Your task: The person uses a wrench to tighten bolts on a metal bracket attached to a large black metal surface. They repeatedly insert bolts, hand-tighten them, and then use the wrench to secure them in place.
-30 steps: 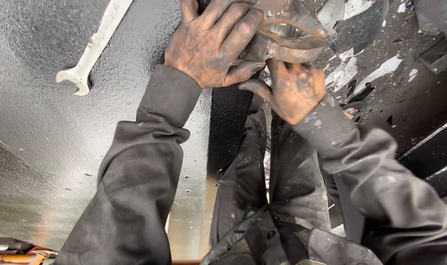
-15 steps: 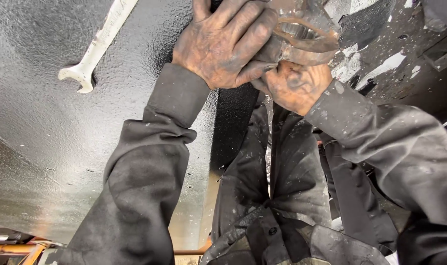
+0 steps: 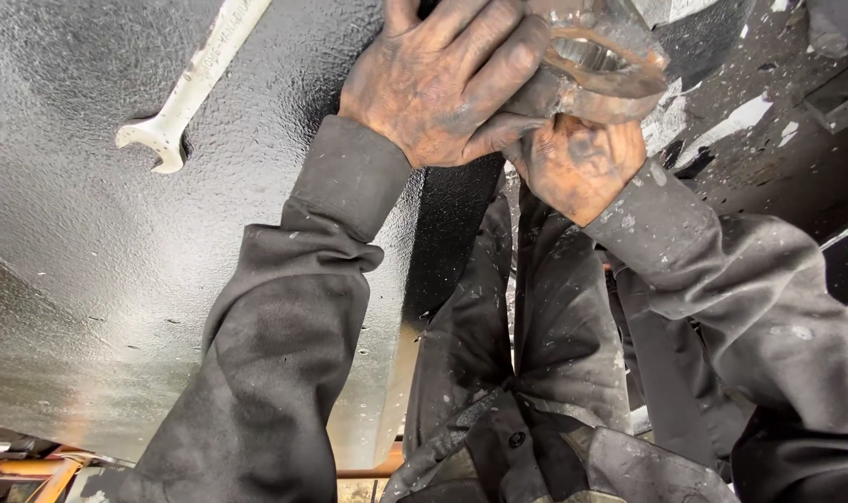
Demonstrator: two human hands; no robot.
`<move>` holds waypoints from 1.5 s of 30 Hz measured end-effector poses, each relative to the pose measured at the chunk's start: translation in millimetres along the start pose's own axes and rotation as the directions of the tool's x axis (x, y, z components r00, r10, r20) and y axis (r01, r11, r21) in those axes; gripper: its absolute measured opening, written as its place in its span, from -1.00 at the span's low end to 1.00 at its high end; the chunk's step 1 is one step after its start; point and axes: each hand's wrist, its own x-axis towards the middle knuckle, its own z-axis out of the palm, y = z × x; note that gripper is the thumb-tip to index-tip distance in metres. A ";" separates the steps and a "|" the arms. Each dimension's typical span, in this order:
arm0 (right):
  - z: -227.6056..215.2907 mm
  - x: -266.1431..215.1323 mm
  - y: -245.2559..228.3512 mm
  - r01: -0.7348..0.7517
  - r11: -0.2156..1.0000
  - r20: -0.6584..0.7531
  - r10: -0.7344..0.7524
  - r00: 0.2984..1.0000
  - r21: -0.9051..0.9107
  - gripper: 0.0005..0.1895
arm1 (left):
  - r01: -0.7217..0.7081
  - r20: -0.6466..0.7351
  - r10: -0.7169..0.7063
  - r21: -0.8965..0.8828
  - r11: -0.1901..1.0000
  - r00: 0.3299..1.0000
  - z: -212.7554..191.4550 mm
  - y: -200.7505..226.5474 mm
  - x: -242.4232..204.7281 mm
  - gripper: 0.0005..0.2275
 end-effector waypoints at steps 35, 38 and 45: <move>-15.6 -11.5 4.7 0.100 0.964 0.014 -0.106 0.994 0.246 -0.59 | 0.021 -0.020 -0.019 0.093 0.995 1.000 -5.2 4.2 -0.9 -0.53; -8.4 -11.6 5.1 0.087 0.967 -0.025 -0.083 0.996 0.241 -0.58 | 0.018 -0.023 -0.016 0.097 0.995 1.000 -3.5 3.1 1.1 -0.52; -11.3 0.1 5.1 0.142 0.960 -0.060 -0.131 0.990 0.243 -0.82 | 0.026 0.048 -0.026 0.008 1.000 0.999 -7.3 8.0 -1.4 -0.47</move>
